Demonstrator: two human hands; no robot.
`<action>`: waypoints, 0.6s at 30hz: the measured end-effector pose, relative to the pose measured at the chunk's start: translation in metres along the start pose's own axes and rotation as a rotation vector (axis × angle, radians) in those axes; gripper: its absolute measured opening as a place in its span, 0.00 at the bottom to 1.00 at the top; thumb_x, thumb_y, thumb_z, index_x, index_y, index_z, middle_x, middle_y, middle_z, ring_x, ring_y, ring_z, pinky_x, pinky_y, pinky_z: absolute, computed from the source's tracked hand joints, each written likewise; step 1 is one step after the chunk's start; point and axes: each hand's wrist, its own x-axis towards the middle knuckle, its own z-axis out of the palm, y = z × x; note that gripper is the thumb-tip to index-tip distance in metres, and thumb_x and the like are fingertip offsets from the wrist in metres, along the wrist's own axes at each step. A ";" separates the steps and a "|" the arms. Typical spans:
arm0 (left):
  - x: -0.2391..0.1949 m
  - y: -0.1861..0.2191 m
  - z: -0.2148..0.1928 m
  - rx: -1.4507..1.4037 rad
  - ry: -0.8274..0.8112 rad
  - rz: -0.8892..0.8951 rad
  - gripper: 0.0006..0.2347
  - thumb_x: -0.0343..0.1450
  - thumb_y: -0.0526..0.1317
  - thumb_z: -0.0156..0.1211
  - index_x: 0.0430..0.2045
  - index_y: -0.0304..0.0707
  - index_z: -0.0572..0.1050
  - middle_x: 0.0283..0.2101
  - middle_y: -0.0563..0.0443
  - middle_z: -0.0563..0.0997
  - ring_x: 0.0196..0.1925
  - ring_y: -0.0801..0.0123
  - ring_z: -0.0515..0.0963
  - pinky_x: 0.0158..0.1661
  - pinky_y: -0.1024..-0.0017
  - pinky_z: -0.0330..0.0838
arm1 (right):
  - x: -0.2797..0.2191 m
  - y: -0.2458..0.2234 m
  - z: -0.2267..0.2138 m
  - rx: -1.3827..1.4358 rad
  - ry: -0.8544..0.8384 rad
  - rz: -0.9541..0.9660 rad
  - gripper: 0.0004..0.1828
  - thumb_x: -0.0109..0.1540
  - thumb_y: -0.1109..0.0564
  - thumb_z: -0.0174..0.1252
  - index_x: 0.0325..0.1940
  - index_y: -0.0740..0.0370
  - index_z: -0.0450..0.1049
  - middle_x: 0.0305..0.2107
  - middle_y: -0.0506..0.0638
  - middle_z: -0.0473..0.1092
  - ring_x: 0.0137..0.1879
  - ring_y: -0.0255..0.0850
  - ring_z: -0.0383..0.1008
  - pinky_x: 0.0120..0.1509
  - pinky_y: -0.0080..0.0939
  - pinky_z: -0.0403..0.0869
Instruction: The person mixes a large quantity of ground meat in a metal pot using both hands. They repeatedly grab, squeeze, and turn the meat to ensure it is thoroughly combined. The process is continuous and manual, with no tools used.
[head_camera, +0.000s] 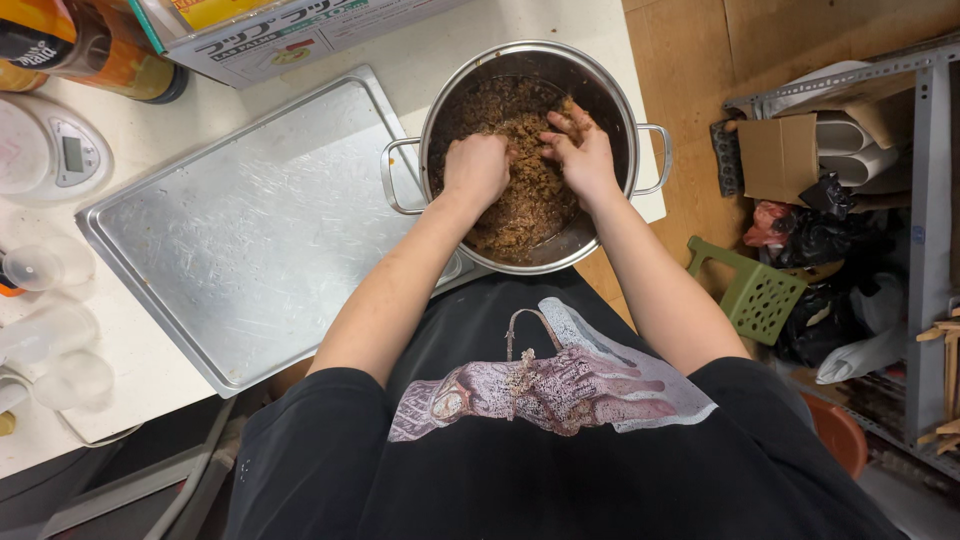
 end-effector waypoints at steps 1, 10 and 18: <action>-0.001 0.002 -0.004 0.000 -0.005 -0.004 0.04 0.68 0.39 0.64 0.28 0.40 0.83 0.28 0.39 0.83 0.35 0.49 0.84 0.45 0.50 0.74 | 0.000 0.002 0.000 -0.036 -0.001 0.007 0.30 0.66 0.71 0.47 0.73 0.69 0.54 0.60 0.60 0.69 0.56 0.41 0.79 0.56 0.38 0.81; -0.004 0.015 -0.031 -0.048 0.028 -0.053 0.08 0.61 0.45 0.74 0.22 0.44 0.84 0.24 0.43 0.83 0.31 0.51 0.83 0.41 0.54 0.72 | -0.009 -0.007 -0.001 -0.703 0.065 -0.101 0.15 0.64 0.57 0.66 0.55 0.57 0.83 0.51 0.55 0.80 0.58 0.46 0.79 0.66 0.46 0.76; -0.003 0.014 -0.040 -0.209 0.089 -0.223 0.06 0.62 0.42 0.75 0.25 0.44 0.84 0.26 0.43 0.84 0.30 0.53 0.84 0.35 0.59 0.77 | -0.039 -0.042 0.027 -1.111 -0.027 -0.502 0.15 0.56 0.54 0.69 0.46 0.56 0.82 0.46 0.58 0.70 0.58 0.57 0.66 0.64 0.54 0.65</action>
